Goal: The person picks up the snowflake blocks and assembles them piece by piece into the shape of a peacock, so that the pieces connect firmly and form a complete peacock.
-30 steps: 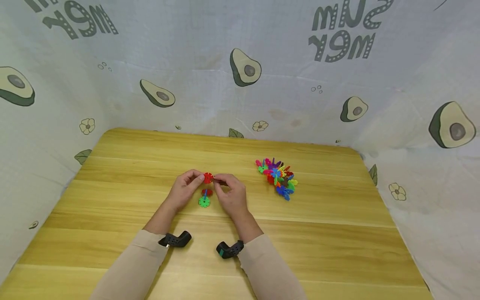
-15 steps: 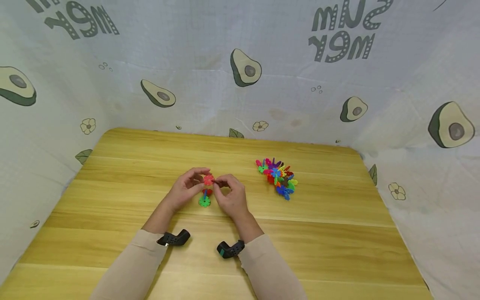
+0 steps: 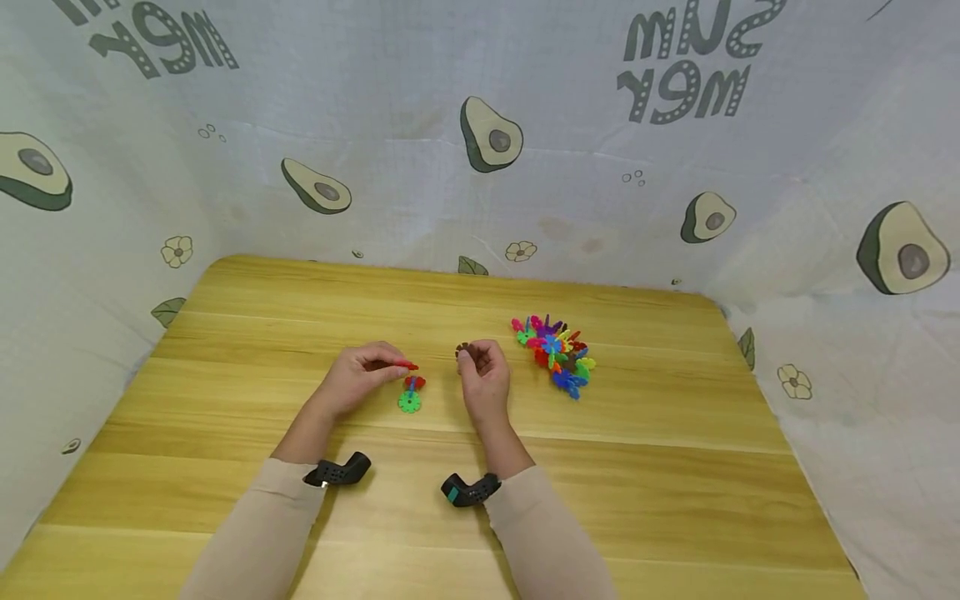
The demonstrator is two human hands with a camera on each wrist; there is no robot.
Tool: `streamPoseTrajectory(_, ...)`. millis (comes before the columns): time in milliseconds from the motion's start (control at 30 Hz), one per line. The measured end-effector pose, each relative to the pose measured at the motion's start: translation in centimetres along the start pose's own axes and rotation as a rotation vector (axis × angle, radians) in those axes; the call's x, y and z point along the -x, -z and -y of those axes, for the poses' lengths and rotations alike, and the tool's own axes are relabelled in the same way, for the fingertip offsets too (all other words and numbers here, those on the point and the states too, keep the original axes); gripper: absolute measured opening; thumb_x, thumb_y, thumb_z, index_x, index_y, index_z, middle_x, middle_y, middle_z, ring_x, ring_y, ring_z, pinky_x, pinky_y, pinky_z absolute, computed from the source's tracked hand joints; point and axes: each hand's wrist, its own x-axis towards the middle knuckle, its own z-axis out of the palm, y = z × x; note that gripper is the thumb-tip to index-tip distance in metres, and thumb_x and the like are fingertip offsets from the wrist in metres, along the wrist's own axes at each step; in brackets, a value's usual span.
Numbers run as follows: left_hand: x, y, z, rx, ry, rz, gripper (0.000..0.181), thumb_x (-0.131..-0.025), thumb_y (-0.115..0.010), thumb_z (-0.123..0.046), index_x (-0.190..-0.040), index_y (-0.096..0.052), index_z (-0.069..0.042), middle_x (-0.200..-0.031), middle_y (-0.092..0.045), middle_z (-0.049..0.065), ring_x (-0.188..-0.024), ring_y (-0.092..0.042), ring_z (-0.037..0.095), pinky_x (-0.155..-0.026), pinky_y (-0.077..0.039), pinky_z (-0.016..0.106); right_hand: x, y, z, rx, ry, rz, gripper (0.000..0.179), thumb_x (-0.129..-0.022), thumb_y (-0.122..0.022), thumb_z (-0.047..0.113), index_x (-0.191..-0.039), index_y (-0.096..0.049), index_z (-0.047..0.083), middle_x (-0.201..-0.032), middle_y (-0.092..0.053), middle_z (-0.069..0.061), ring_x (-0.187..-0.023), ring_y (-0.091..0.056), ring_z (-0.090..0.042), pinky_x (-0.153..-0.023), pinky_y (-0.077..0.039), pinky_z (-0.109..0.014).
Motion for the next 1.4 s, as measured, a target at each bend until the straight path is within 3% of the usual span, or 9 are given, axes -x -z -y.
streamPoseTrajectory(100,0.02,0.22,0.13,-0.019,0.023,0.070,0.010,-0.090,-0.078,-0.008,-0.096,-0.079,-0.001,-0.104,-0.073,0.014,-0.094,-0.064,0.011,-0.081,-0.055,0.019,0.08,-0.05,-0.13,0.045,0.000,0.042,0.015,-0.097,-0.060,-0.003,-0.105,-0.056,-0.015,-0.092,-0.064,0.002,-0.079,-0.064,-0.009,-0.070,-0.056,-0.015)
streamPoseTrajectory(200,0.05,0.28,0.32,-0.026,0.007,0.107,0.010,-0.091,-0.076,-0.009,-0.097,-0.079,-0.001,-0.105,-0.070,0.013,-0.098,-0.063,0.013,-0.085,-0.054,0.020,0.14,-0.16,-0.15,0.052,-0.001,0.044,0.014,-0.096,-0.061,-0.003,-0.105,-0.058,-0.013,-0.093,-0.065,-0.001,-0.081,-0.065,-0.013,-0.070,-0.056,-0.015)
streamPoseTrajectory(400,0.06,0.15,0.30,-0.065,0.002,0.125,0.011,-0.092,-0.076,-0.011,-0.098,-0.080,-0.003,-0.103,-0.068,0.009,-0.098,-0.061,0.015,-0.085,-0.052,0.021,0.15,-0.15,-0.10,0.042,-0.010,0.035,0.013,-0.096,-0.061,-0.003,-0.105,-0.058,-0.012,-0.096,-0.066,-0.011,-0.081,-0.064,-0.015,-0.070,-0.055,-0.015)
streamPoseTrajectory(567,0.04,0.09,0.40,-0.097,0.020,0.151,0.011,-0.092,-0.076,-0.012,-0.097,-0.081,-0.004,-0.100,-0.068,0.009,-0.095,-0.060,0.015,-0.079,-0.051,0.021,0.12,-0.25,-0.06,0.042,-0.011,0.040,0.014,-0.096,-0.061,-0.003,-0.105,-0.058,-0.012,-0.096,-0.066,-0.010,-0.080,-0.063,-0.010,-0.069,-0.055,-0.015)
streamPoseTrajectory(800,-0.05,0.25,0.64,-0.087,0.045,0.127,0.011,-0.093,-0.074,-0.012,-0.098,-0.080,-0.003,-0.103,-0.069,0.010,-0.095,-0.061,0.017,-0.080,-0.053,0.022,0.07,-0.33,-0.24,0.053,-0.004,0.042,0.014,-0.096,-0.062,-0.003,-0.105,-0.058,-0.013,-0.094,-0.065,-0.009,-0.078,-0.063,-0.006,-0.069,-0.054,-0.015)
streamPoseTrajectory(1067,-0.07,0.73,0.60,-0.064,0.031,0.105,0.012,-0.094,-0.074,-0.011,-0.099,-0.078,-0.002,-0.103,-0.069,0.014,-0.094,-0.061,0.017,-0.082,-0.053,0.022,0.09,-0.28,-0.22,0.056,-0.006,0.044,0.013,-0.096,-0.061,-0.003,-0.105,-0.059,-0.012,-0.095,-0.065,-0.014,-0.080,-0.063,-0.010,-0.070,-0.054,-0.015)
streamPoseTrajectory(1400,-0.07,1.05,0.94,-0.086,0.025,0.128,0.013,-0.095,-0.072,-0.012,-0.101,-0.078,-0.002,-0.104,-0.070,0.014,-0.096,-0.061,0.019,-0.084,-0.053,0.021,0.09,-0.30,-0.17,0.062,-0.014,0.044,0.013,-0.096,-0.062,-0.003,-0.105,-0.059,-0.012,-0.098,-0.066,-0.022,-0.079,-0.063,-0.010,-0.070,-0.054,-0.015)
